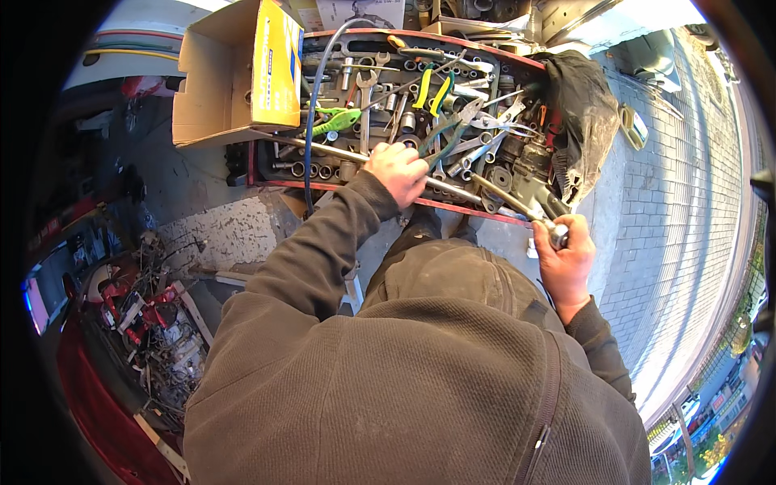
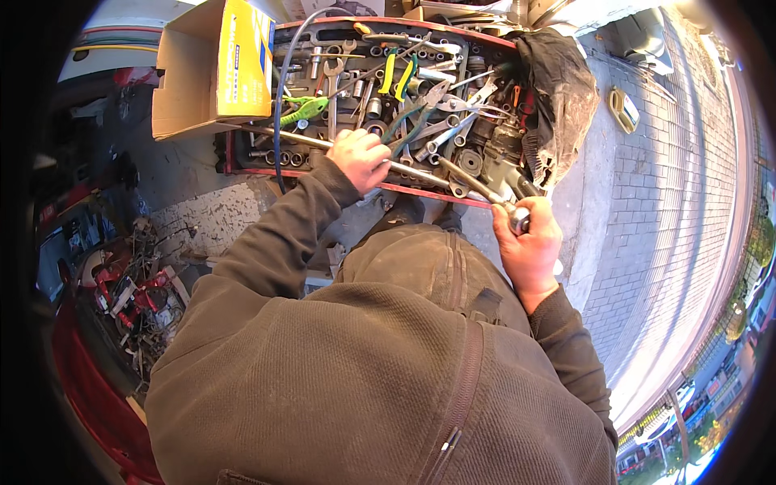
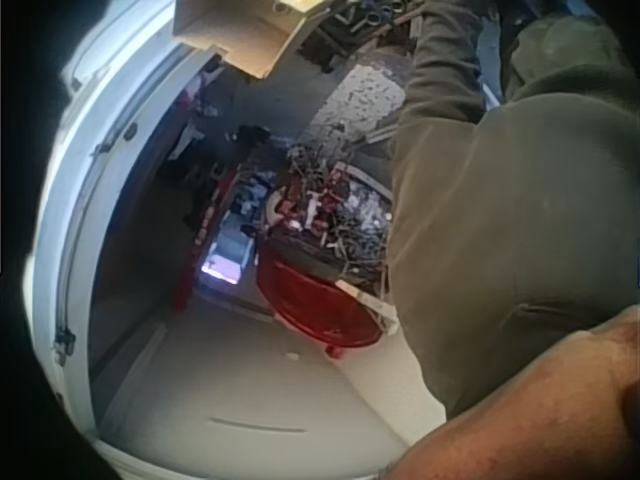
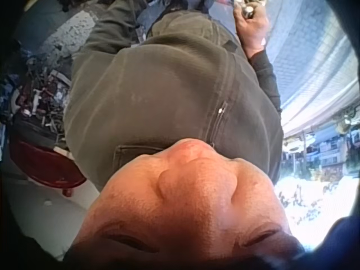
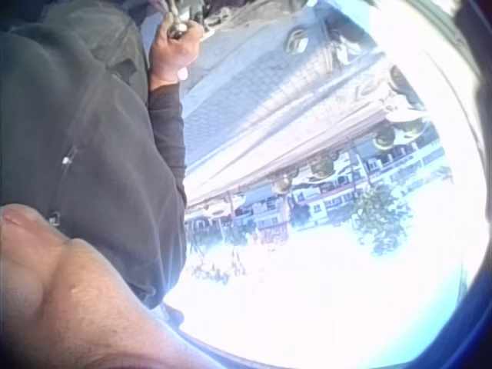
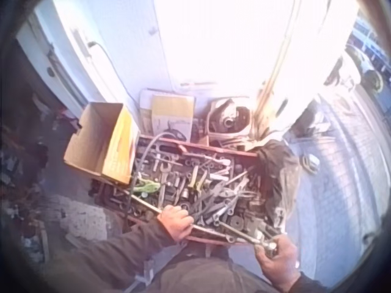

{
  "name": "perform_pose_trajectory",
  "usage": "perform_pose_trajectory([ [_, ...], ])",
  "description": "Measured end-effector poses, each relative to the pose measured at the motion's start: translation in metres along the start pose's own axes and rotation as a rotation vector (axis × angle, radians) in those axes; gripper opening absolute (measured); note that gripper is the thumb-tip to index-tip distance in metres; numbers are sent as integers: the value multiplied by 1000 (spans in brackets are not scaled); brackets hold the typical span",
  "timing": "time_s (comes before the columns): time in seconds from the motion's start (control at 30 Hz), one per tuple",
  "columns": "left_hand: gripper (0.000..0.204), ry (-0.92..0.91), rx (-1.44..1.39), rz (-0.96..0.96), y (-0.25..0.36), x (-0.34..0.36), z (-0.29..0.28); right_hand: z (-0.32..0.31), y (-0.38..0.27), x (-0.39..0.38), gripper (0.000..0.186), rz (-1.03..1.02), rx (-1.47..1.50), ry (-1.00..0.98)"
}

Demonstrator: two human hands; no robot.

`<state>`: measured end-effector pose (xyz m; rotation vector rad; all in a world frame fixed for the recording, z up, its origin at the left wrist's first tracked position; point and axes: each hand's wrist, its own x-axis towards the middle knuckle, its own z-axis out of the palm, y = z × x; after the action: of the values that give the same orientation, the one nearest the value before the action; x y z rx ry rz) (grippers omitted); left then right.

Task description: The person selects a socket and ratchet from a tool cart, then walks to a red car with its hood open. They use the ratchet to tighten bolts on the engine, working with both hands to turn the tool and stabilize the engine components.

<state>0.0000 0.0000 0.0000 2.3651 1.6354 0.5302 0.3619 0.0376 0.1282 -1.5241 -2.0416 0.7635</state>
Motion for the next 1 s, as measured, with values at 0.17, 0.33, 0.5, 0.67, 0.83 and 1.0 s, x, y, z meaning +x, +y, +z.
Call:
perform_pose_trajectory([
  [0.17, 14, -9, -96, -21, 17, 12, 16, 6, -12, 4, 33, -132, -27, -69],
  [0.33, 12, 41, -174, -57, 15, 19, 26, 10, -18, 6, 33, -186, -38, -55],
  [0.5, 12, 6, -174, -86, 11, 6, 25, 7, -33, 15, 32, -32, -146, -112],
  [0.67, 13, 9, -180, -97, 19, -2, 30, 4, -65, 35, 29, -29, -264, -273],
  [0.83, 13, 7, -232, -116, 25, 0, 40, 34, -83, 50, 24, -71, -360, -321],
  [1.0, 13, 1, -232, -103, 24, 4, 29, 36, -74, 50, 27, -43, -236, -311],
])
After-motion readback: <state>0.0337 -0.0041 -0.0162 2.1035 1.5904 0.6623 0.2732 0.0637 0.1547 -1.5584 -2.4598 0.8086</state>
